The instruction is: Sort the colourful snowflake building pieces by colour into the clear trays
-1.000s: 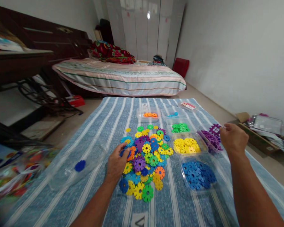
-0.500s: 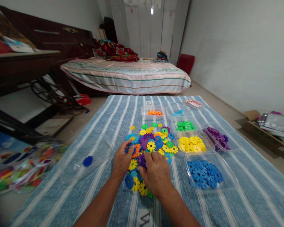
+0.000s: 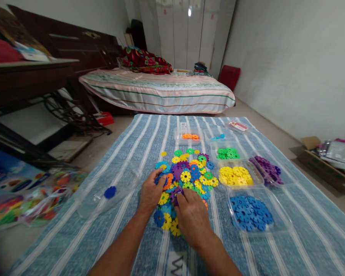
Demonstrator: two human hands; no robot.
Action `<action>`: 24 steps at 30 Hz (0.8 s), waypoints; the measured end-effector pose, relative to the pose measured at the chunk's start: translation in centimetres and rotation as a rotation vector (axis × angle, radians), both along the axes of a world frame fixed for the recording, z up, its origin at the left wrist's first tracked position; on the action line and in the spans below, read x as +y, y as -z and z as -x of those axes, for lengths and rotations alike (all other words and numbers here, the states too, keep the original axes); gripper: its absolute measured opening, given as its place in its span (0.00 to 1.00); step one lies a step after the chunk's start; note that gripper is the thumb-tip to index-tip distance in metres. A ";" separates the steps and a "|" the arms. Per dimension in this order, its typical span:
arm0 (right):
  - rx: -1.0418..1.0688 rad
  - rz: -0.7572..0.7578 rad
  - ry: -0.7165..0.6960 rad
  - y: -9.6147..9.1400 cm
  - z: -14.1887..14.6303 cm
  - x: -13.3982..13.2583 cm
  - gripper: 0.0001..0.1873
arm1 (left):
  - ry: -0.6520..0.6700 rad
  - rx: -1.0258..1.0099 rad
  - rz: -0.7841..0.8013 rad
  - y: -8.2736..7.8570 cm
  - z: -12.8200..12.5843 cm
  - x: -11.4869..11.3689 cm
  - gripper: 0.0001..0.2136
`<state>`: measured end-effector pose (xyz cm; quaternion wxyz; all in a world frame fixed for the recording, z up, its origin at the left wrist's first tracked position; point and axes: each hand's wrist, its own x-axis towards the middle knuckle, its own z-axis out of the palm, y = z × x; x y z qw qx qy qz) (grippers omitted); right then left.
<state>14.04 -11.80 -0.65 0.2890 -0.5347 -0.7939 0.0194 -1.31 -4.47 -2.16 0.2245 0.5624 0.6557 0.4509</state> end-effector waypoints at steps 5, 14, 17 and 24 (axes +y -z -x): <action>0.017 -0.019 -0.029 0.1 -0.1 -0.2 0.12 | 0.001 0.020 0.008 -0.1 0.1 0.0 0.14; 0.166 -0.037 -0.123 -0.2 -0.4 0.2 0.15 | 0.005 0.053 0.020 -0.2 0.1 0.0 0.14; 0.182 -0.118 -0.128 0.0 -0.9 0.5 0.16 | 0.001 0.063 0.024 -0.3 0.1 0.0 0.14; 0.198 -0.238 0.104 -1.3 -6.3 2.2 0.13 | 0.001 0.058 0.022 0.0 0.2 0.2 0.15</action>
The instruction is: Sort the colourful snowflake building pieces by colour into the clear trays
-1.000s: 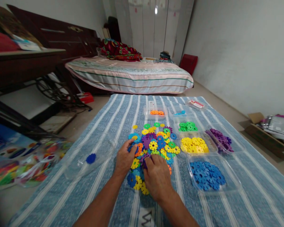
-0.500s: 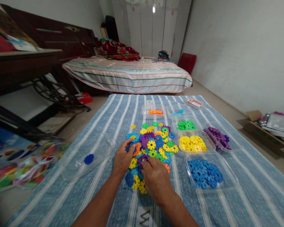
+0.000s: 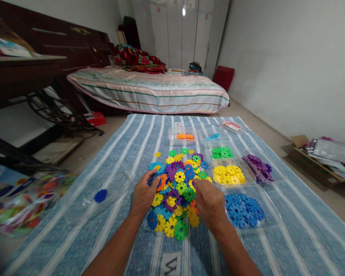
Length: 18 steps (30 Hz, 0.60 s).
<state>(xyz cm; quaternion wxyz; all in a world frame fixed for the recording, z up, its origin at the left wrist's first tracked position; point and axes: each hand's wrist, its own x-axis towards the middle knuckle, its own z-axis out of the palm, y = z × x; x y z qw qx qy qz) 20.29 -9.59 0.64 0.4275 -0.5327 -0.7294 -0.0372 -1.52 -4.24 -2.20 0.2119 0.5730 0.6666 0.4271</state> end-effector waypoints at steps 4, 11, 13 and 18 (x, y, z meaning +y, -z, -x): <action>-0.169 -0.049 0.382 -2.2 -7.8 2.0 0.14 | 0.011 0.004 -0.013 0.3 0.2 0.2 0.15; -0.451 0.112 0.863 -5.8 -15.5 3.2 0.14 | 0.000 0.022 -0.015 0.2 0.0 0.0 0.15; -0.373 0.017 0.699 -4.7 -13.5 2.5 0.14 | 0.004 0.024 -0.019 0.1 -0.1 -0.1 0.15; -0.141 0.028 0.049 -0.8 -3.1 -0.5 0.12 | 0.009 0.012 -0.010 -0.1 -0.1 -0.2 0.15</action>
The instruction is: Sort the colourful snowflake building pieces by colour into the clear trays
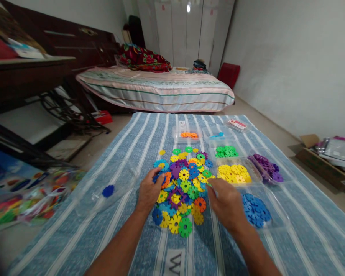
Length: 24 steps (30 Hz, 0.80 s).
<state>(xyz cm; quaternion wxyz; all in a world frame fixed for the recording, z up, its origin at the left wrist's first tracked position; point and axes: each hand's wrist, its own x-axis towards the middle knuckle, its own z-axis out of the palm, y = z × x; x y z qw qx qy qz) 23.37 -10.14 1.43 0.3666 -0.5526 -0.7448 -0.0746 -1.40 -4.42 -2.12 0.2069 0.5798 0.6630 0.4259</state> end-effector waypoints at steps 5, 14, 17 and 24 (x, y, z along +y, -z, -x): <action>-0.064 0.224 -0.181 1.3 7.8 -1.7 0.16 | 0.007 -0.004 -0.014 0.1 0.1 0.1 0.14; 0.004 0.226 -0.184 2.3 9.0 -2.2 0.17 | -0.002 -0.004 -0.057 0.0 -0.1 -0.1 0.12; 0.046 0.193 -0.179 1.9 7.2 -2.0 0.18 | 0.002 0.000 -0.059 0.1 0.0 -0.1 0.13; -0.085 0.038 0.147 -1.0 -5.8 1.7 0.18 | -0.003 0.011 -0.049 0.5 -0.1 0.0 0.13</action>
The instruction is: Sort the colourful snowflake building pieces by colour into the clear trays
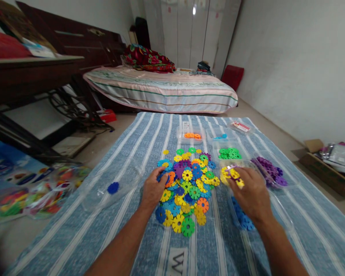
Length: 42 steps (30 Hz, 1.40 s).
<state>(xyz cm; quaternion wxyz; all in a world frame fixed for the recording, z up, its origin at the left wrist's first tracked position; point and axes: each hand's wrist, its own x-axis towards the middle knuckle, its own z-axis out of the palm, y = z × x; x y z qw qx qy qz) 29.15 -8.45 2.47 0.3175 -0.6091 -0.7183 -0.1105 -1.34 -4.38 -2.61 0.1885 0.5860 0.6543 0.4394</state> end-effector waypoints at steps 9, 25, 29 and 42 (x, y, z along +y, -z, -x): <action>-0.288 0.037 0.569 -2.1 -10.0 2.6 0.23 | -0.005 -0.022 -0.010 0.1 0.1 0.0 0.13; 0.068 0.098 -0.418 2.4 14.8 0.2 0.10 | -0.009 -0.104 0.032 -0.1 0.2 -0.1 0.13; 0.020 0.145 -0.374 2.3 16.6 1.7 0.13 | -0.024 -0.190 0.048 -0.2 0.5 0.0 0.12; -0.145 0.172 -0.400 3.1 18.2 2.2 0.08 | -0.044 -0.346 0.012 0.3 1.0 0.3 0.11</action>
